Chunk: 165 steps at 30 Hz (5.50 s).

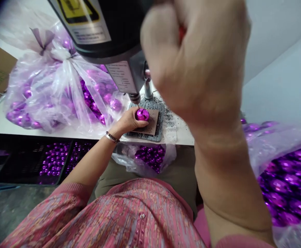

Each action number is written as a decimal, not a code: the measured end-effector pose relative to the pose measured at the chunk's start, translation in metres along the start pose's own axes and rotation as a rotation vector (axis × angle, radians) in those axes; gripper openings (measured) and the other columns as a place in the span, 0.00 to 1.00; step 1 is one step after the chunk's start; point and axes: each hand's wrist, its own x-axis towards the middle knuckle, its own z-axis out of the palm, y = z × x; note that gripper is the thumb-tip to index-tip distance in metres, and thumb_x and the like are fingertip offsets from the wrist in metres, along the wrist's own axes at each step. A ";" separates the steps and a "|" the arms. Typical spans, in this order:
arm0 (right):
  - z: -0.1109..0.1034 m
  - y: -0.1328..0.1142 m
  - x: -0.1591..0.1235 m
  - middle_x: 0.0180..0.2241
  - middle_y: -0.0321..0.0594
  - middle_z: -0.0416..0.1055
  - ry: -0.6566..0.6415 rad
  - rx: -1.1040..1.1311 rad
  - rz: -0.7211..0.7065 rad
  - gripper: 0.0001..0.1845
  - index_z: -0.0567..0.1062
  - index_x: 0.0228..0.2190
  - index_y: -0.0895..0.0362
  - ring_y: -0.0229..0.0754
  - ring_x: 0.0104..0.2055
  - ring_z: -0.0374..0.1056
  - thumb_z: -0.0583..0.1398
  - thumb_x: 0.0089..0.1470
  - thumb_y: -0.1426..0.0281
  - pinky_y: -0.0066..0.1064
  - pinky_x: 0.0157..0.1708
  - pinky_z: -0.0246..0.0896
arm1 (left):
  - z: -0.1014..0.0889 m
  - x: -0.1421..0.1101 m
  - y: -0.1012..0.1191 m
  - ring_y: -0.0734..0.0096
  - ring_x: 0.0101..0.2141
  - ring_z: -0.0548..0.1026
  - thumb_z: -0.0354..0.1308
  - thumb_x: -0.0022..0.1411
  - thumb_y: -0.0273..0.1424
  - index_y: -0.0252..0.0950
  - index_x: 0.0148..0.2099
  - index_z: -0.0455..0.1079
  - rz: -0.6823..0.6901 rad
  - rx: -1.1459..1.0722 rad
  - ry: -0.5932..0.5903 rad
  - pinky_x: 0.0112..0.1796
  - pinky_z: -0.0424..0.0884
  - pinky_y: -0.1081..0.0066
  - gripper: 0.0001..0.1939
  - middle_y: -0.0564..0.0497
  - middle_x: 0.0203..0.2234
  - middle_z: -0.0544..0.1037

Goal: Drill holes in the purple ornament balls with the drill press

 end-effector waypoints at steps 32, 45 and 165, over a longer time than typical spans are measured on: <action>0.074 0.069 -0.068 0.31 0.35 0.73 0.509 -0.129 -0.403 0.23 0.74 0.55 0.52 0.25 0.28 0.60 0.48 0.64 0.66 0.22 0.35 0.61 | 0.010 -0.002 -0.009 0.56 0.49 0.75 0.72 0.50 0.33 0.34 0.53 0.75 0.026 -0.007 0.040 0.52 0.71 0.63 0.28 0.46 0.45 0.78; 0.021 -0.005 0.022 0.25 0.35 0.67 0.300 0.170 -0.018 0.22 0.82 0.43 0.64 0.19 0.24 0.55 0.49 0.60 0.77 0.19 0.30 0.51 | 0.000 -0.062 -0.011 0.55 0.49 0.76 0.73 0.48 0.33 0.34 0.52 0.74 0.117 -0.069 -0.002 0.53 0.73 0.59 0.28 0.43 0.47 0.78; 0.043 0.019 -0.050 0.29 0.34 0.66 0.348 0.043 -0.172 0.14 0.78 0.39 0.56 0.21 0.28 0.53 0.52 0.60 0.70 0.17 0.35 0.56 | 0.010 -0.008 -0.010 0.63 0.38 0.77 0.72 0.50 0.33 0.36 0.50 0.76 0.024 -0.126 0.082 0.43 0.72 0.67 0.24 0.51 0.37 0.81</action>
